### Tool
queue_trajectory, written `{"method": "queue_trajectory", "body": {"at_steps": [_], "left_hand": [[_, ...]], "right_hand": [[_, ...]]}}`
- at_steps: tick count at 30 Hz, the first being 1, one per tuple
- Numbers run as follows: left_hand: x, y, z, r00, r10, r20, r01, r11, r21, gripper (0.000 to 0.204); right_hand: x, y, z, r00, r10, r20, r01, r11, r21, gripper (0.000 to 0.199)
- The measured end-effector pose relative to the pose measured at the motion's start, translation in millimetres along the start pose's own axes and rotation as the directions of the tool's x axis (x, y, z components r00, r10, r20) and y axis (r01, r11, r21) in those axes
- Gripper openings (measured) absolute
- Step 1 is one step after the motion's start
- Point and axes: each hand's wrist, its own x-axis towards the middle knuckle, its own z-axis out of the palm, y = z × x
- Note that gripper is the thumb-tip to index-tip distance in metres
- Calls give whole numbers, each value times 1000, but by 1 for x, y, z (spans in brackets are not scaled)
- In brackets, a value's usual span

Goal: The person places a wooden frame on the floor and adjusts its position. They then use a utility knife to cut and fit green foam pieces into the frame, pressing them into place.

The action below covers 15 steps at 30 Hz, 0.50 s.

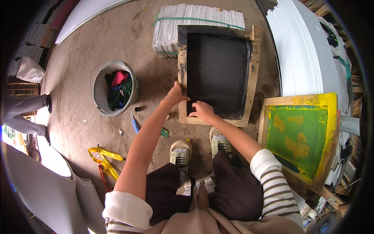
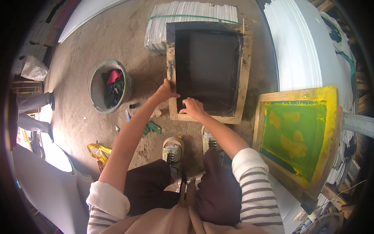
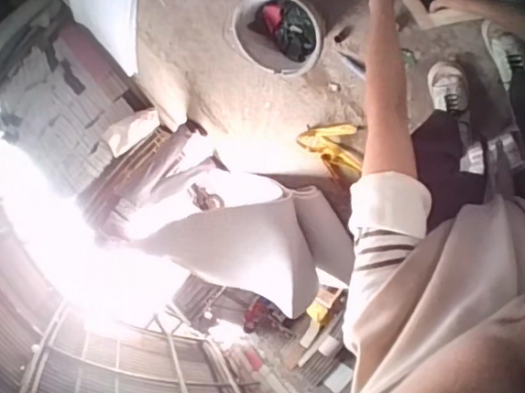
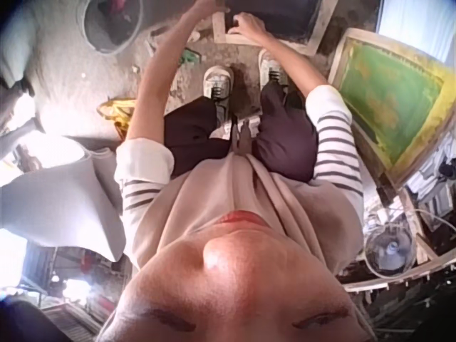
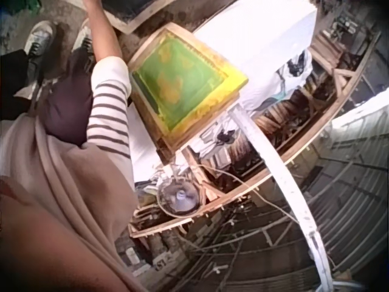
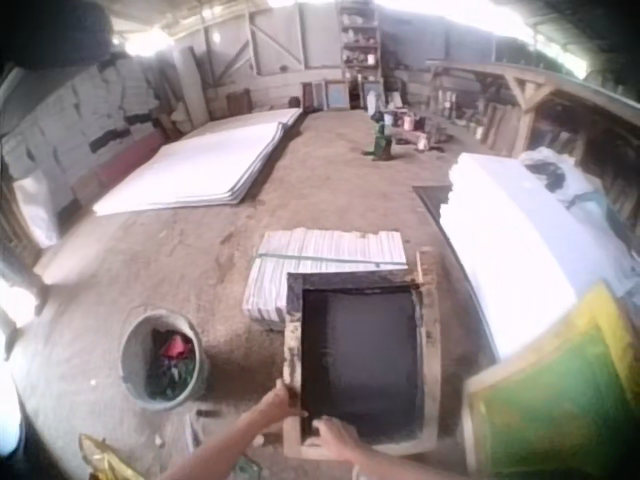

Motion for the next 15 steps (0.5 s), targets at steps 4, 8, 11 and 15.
{"method": "queue_trajectory", "body": {"at_steps": [4,8,11,15], "left_hand": [[1,2,3,999,-24,-29,25,999,25,91],[1,3,5,998,-61,-28,62,997,45,91],[0,3,2,999,-50,-5,51,998,33,91],[1,5,4,998,-68,-8,69,996,48,93]], "right_hand": [[-1,1,7,996,-64,-61,61,996,-59,36],[-4,4,20,976,-157,-151,136,981,-139,29],[-4,2,20,973,-165,-164,144,980,-136,26],[0,1,14,990,-71,-125,66,997,-43,25]]}}
